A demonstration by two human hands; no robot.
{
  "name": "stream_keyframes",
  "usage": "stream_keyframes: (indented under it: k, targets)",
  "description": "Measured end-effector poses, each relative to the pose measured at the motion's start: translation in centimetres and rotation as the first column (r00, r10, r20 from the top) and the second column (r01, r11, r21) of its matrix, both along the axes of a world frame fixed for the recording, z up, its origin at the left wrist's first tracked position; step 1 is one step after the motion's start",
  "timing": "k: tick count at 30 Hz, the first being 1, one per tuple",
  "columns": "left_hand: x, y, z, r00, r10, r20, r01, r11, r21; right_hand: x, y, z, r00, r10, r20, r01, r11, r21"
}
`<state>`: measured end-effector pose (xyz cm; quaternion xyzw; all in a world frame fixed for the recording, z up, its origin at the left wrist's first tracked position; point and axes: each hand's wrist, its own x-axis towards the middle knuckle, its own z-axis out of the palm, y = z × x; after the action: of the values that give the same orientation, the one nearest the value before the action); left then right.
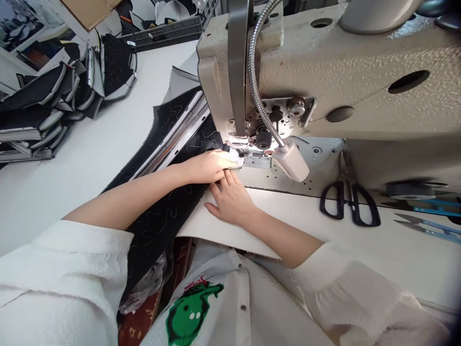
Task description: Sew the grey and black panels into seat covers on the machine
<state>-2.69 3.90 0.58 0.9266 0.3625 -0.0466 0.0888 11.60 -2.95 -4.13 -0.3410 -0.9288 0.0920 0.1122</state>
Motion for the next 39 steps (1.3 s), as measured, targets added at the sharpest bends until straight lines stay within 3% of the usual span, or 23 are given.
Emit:
stream_keyframes:
  k: [14, 22, 26, 31, 39]
  targets:
    - [0.3, 2.5, -1.2, 0.982, 0.147, 0.117, -0.148, 0.989, 0.001, 0.7, 0.3, -0.2, 0.991, 0.065, -0.119, -0.059, 0.997, 0.051]
    - [0.2, 2.3, -1.5, 0.984, 0.121, 0.133, -0.126, 0.992, 0.03, 0.6, 0.5, -0.3, 0.988, 0.072, -0.137, -0.059, 0.994, 0.097]
    - [0.5, 1.7, -2.3, 0.983, 0.106, 0.151, -0.125, 0.985, 0.121, 0.9, 0.3, -0.7, 0.967, 0.16, -0.2, -0.137, 0.983, 0.123]
    - [0.9, 0.9, -4.3, 0.94, 0.28, 0.193, -0.325, 0.906, 0.271, 1.3, 0.0, -1.3, 0.921, 0.269, -0.281, -0.211, 0.952, 0.22]
    - [1.0, 1.6, -3.7, 0.866, 0.452, 0.213, -0.487, 0.86, 0.152, 1.8, 0.0, -0.8, 0.805, 0.486, -0.34, -0.329, 0.843, 0.425]
